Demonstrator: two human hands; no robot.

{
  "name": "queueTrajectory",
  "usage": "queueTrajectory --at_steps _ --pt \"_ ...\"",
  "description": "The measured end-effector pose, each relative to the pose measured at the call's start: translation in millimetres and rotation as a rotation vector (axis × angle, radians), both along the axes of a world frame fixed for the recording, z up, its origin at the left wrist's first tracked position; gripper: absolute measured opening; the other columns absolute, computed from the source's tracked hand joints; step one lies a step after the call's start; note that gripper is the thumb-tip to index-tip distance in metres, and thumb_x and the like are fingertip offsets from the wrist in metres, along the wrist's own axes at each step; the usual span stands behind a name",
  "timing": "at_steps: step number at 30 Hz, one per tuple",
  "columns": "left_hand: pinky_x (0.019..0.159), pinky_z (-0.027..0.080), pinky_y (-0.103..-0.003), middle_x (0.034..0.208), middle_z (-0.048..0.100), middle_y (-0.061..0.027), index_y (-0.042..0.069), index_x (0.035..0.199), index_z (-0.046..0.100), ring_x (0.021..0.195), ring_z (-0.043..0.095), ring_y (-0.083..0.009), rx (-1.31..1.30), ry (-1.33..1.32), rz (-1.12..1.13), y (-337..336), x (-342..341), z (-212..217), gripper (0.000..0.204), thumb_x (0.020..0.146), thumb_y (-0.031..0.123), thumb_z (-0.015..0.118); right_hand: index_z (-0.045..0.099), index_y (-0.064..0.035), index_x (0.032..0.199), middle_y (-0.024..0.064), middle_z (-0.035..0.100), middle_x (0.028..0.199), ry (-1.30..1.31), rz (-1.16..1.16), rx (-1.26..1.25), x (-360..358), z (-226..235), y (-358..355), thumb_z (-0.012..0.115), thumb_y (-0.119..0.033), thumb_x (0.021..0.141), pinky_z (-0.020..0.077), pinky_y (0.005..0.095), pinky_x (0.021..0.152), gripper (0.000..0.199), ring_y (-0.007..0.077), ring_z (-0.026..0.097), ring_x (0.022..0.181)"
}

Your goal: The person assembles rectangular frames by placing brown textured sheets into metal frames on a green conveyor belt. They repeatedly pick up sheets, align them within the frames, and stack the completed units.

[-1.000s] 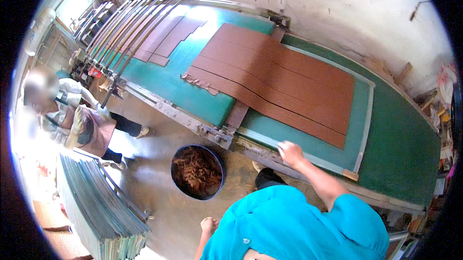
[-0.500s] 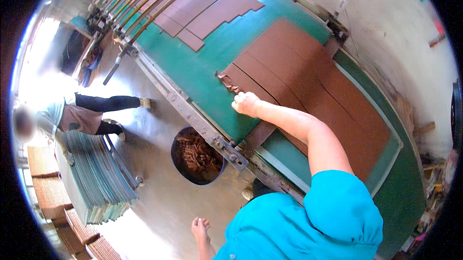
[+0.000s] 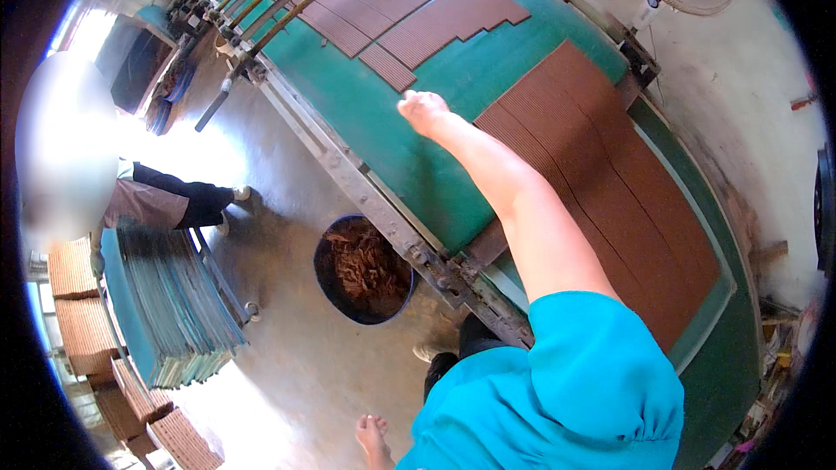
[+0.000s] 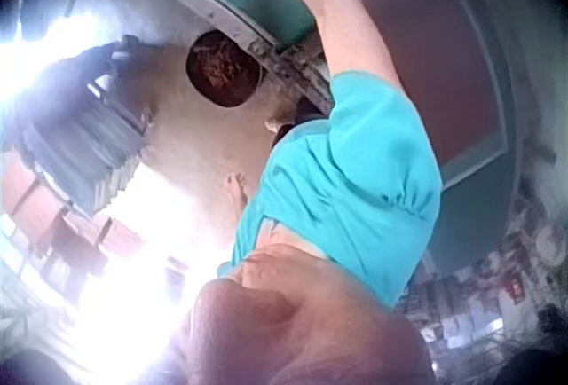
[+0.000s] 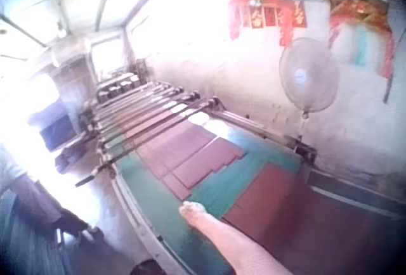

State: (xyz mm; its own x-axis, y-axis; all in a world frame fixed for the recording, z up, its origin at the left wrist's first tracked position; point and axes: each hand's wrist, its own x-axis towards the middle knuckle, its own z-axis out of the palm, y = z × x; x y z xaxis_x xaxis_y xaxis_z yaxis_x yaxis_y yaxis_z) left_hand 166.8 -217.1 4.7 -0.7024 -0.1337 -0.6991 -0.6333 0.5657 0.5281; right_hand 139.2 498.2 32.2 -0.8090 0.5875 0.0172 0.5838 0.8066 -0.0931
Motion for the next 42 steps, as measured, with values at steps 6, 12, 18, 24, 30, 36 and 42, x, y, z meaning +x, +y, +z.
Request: queueTrajectory --at_steps 6,12,18,24,30,36,42 --pt "0.059 0.052 -0.031 0.09 0.059 -0.0147 -0.004 0.121 0.042 0.072 0.062 -0.0217 0.039 -0.109 -0.082 -14.4 -33.3 -13.5 0.037 0.09 0.015 0.048 0.063 -0.0133 0.076 0.0085 0.061 0.08 0.619 0.213 -0.09 -57.2 71.7 -152.1 0.066 -0.025 0.072 0.0512 0.0375 0.066 0.013 0.0254 0.061 0.079" --pt "0.061 0.051 -0.03 0.09 0.06 -0.0146 -0.004 0.122 0.044 0.072 0.062 -0.0199 0.229 -0.118 -0.276 33.7 -115.1 -3.6 0.037 0.091 0.016 0.048 0.066 -0.0073 0.073 0.0155 0.064 0.08 0.416 0.082 -0.628 -130.4 53.7 -245.5 0.063 -0.004 0.068 0.0488 0.0409 0.067 0.007 0.0329 0.062 0.076" --pt "0.063 0.05 -0.028 0.092 0.061 -0.0141 -0.005 0.118 0.048 0.072 0.062 -0.019 0.446 -0.021 -0.457 104.9 -171.6 22.5 0.036 0.092 0.02 0.05 0.062 -0.0017 0.079 0.016 0.065 0.083 0.281 0.136 -0.386 -106.3 92.5 -258.8 0.052 -0.002 0.075 0.0519 0.0422 0.067 0.01 0.0336 0.063 0.08" --pt "0.065 0.05 -0.027 0.09 0.062 -0.0125 -0.004 0.117 0.048 0.073 0.062 -0.0178 0.626 -0.057 -0.588 210.5 -201.8 32.8 0.034 0.091 0.017 0.051 0.056 -0.0019 0.072 0.0201 0.059 0.072 0.013 -0.103 -0.389 55.9 24.4 -289.3 0.05 -0.014 0.08 0.0497 0.0467 0.058 0.016 0.037 0.061 0.071" --pt "0.067 0.052 -0.027 0.095 0.062 -0.0156 -0.005 0.118 0.048 0.074 0.063 -0.0177 0.689 -0.159 -0.785 337.7 -192.9 34.7 0.033 0.09 0.014 0.052 0.066 -0.0107 0.097 0.015 0.064 0.096 0.215 -0.668 -0.586 190.4 -24.2 -326.5 0.054 -0.026 0.082 0.0489 0.0452 0.074 0.025 0.0352 0.061 0.084" --pt "0.07 0.051 -0.034 0.106 0.057 -0.0158 0.001 0.131 0.034 0.086 0.061 -0.0244 0.657 -0.276 -0.934 482.8 -182.4 44.4 0.05 0.09 0.02 0.053 0.064 -0.0078 0.097 0.0151 0.064 0.094 0.53 -0.861 -0.303 202.0 -21.7 -214.7 0.05 -0.03 0.086 0.0498 0.0433 0.074 0.028 0.0338 0.061 0.085" --pt "0.087 0.045 -0.048 0.133 0.036 -0.0215 0.021 0.144 0.003 0.108 0.051 -0.0348 0.703 -0.698 -0.638 608.3 -163.4 31.5 0.077 0.089 0.03 0.056 0.054 -0.0072 0.118 0.0099 0.051 0.127 0.488 -0.763 -0.01 172.0 -36.2 -2.6 0.049 -0.036 0.088 0.0325 0.0456 0.1 0.042 0.0301 0.043 0.119"
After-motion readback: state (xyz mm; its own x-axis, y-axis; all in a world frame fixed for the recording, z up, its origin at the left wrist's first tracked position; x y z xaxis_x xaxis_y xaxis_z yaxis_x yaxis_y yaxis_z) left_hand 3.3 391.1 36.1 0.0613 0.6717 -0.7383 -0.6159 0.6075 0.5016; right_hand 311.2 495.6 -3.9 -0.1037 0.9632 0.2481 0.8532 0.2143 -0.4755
